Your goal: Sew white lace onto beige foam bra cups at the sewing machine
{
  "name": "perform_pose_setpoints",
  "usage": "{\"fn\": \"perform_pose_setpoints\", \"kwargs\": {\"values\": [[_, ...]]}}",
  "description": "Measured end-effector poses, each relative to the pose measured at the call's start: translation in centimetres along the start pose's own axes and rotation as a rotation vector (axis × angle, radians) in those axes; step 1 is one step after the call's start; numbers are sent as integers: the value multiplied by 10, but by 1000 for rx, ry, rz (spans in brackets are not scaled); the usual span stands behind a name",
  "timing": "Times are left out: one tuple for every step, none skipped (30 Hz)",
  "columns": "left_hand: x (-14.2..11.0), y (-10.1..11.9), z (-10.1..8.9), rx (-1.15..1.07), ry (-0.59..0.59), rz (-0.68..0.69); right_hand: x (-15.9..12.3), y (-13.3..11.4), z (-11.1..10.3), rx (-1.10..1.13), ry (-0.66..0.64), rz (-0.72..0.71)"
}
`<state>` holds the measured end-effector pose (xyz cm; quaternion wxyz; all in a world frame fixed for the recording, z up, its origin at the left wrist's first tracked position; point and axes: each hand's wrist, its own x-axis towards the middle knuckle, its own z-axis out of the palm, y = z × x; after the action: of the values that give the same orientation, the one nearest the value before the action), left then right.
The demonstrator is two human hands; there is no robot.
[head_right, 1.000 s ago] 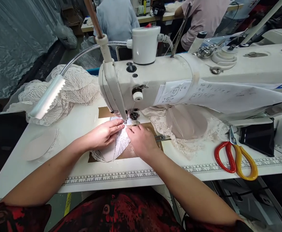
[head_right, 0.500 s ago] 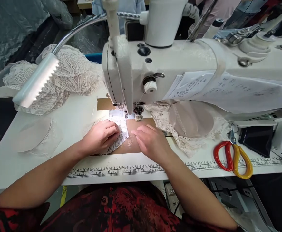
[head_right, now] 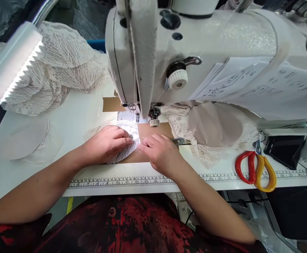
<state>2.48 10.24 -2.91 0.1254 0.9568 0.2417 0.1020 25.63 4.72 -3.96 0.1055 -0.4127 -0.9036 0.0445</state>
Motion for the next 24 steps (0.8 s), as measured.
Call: {"fn": "perform_pose_setpoints", "kwargs": {"values": [[0, 1, 1, 46, -14, 20, 0, 0, 0, 0, 1, 0], [0, 1, 2, 84, -26, 38, 0, 1, 0, -1, 2, 2], [0, 2, 3, 112, -38, 53, 0, 1, 0, -1, 2, 3], [-1, 2, 3, 134, -47, 66, 0, 1, 0, 0, 2, 3], [-1, 2, 4, 151, -55, 74, 0, 1, 0, 4, 2, 2], [-1, 3, 4, 165, -60, 81, 0, 1, 0, 9, 1, 2], [-1, 3, 4, 177, -64, 85, 0, 1, 0, 16, -2, 2], [-1, 3, 4, 186, -66, 89, 0, 2, 0, 22, -5, 3], [0, 4, 4, 194, -65, 91, 0, 2, 0, 28, -8, 5], [0, 4, 4, 201, -63, 92, 0, 2, 0, 33, -9, 8], [0, 5, 4, 208, -61, 91, -1, 2, 0, 38, -7, 9], [0, 6, 4, 215, -59, 88, -1, 2, 0, 42, -2, 10], [1, 7, 4, 222, -58, 85, -1, 2, 0, 48, 4, 12], [1, 7, 4, 228, -57, 82, -1, 3, -1, 54, 11, 15], [1, 8, 4, 235, -57, 80, -1, 3, -1, 59, 15, 18], [2, 9, 4, 240, -56, 78, -1, 3, -1, 65, 16, 20], [2, 9, 4, 244, -54, 79, -1, 3, -1, 70, 15, 22], [2, 9, 4, 246, -49, 83, -1, 3, -1, 73, 13, 23], [2, 9, 4, 247, -45, 87, -1, 3, -1, 74, 12, 24], [2, 9, 4, 247, -41, 90, -1, 3, -1, 75, 13, 23], [2, 9, 4, 246, -37, 92, 0, 3, -1, 74, 16, 23], [2, 9, 4, 245, -35, 93, 0, 3, -2, 75, 20, 22], [2, 9, 4, 244, -35, 91, 0, 3, -2, 79, 27, 21], [2, 9, 4, 242, -37, 89, 0, 4, -2, 89, 35, 17]]}}
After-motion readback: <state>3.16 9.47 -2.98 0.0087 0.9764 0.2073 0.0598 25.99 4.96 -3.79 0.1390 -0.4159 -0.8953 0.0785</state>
